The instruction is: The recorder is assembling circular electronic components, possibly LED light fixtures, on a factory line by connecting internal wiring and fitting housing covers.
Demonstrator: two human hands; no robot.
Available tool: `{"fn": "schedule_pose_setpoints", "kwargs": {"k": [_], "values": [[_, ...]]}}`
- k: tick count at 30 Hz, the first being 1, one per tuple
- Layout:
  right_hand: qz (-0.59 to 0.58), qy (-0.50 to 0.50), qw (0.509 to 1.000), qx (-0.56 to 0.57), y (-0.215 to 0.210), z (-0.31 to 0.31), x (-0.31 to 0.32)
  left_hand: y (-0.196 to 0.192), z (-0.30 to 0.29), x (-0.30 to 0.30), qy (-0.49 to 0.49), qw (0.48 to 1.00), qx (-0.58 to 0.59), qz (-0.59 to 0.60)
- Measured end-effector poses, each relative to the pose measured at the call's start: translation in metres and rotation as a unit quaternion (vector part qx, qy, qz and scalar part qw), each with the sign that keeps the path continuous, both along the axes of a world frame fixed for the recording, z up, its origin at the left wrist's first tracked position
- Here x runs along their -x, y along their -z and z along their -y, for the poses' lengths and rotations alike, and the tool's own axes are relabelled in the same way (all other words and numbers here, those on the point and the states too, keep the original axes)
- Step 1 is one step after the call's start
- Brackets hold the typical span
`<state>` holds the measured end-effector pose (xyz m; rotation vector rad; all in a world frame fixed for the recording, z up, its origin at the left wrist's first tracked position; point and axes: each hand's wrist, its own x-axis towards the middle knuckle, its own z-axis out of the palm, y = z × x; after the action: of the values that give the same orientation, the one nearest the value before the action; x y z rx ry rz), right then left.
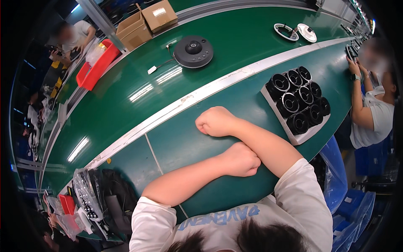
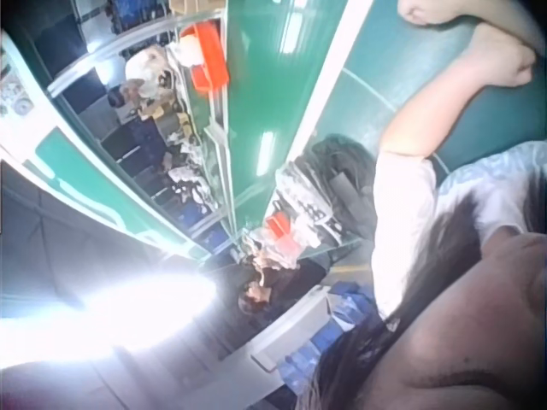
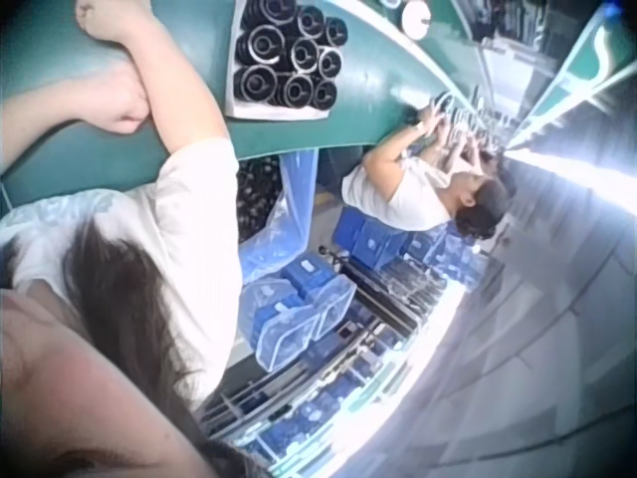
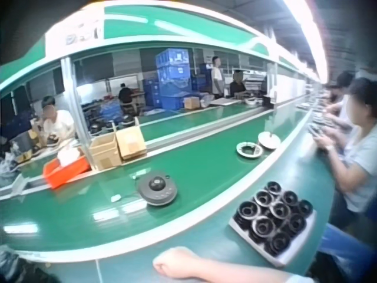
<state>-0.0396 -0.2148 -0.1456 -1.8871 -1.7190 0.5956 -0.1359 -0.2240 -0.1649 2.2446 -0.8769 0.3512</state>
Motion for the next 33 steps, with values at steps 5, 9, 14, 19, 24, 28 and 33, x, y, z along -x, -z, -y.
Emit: {"fn": "schedule_pose_setpoints", "kwargs": {"k": [5,9,14,19,24,28,33], "values": [[-0.029,0.026,0.999,-0.02,-0.0014,0.0035,0.0004,0.004,0.0017,-0.0012,-0.002,1.0,-0.005,-0.01],[-0.034,0.024,0.999,-0.016,-0.0014,0.0036,0.0,0.0026,0.0015,-0.001,-0.003,1.0,-0.001,-0.017],[-0.029,0.02,0.999,-0.016,-0.0027,0.0041,0.0009,0.0044,0.0026,-0.0021,0.0,1.0,0.002,-0.01],[-0.019,0.011,1.0,0.016,-0.0052,0.0026,0.0028,0.0037,0.0016,-0.0006,-0.001,1.0,0.003,-0.008],[-0.028,0.013,0.999,0.024,-0.0063,0.0039,0.0028,0.0015,0.0016,-0.0006,0.001,1.0,0.0,-0.012],[-0.025,0.012,0.999,0.017,-0.0057,0.0043,0.0032,0.0017,0.0019,-0.0005,0.004,1.0,0.008,-0.006],[-0.028,0.011,0.999,0.023,-0.0035,0.0026,0.0018,0.0023,0.0019,-0.0006,0.0,1.0,0.003,-0.009]]}}
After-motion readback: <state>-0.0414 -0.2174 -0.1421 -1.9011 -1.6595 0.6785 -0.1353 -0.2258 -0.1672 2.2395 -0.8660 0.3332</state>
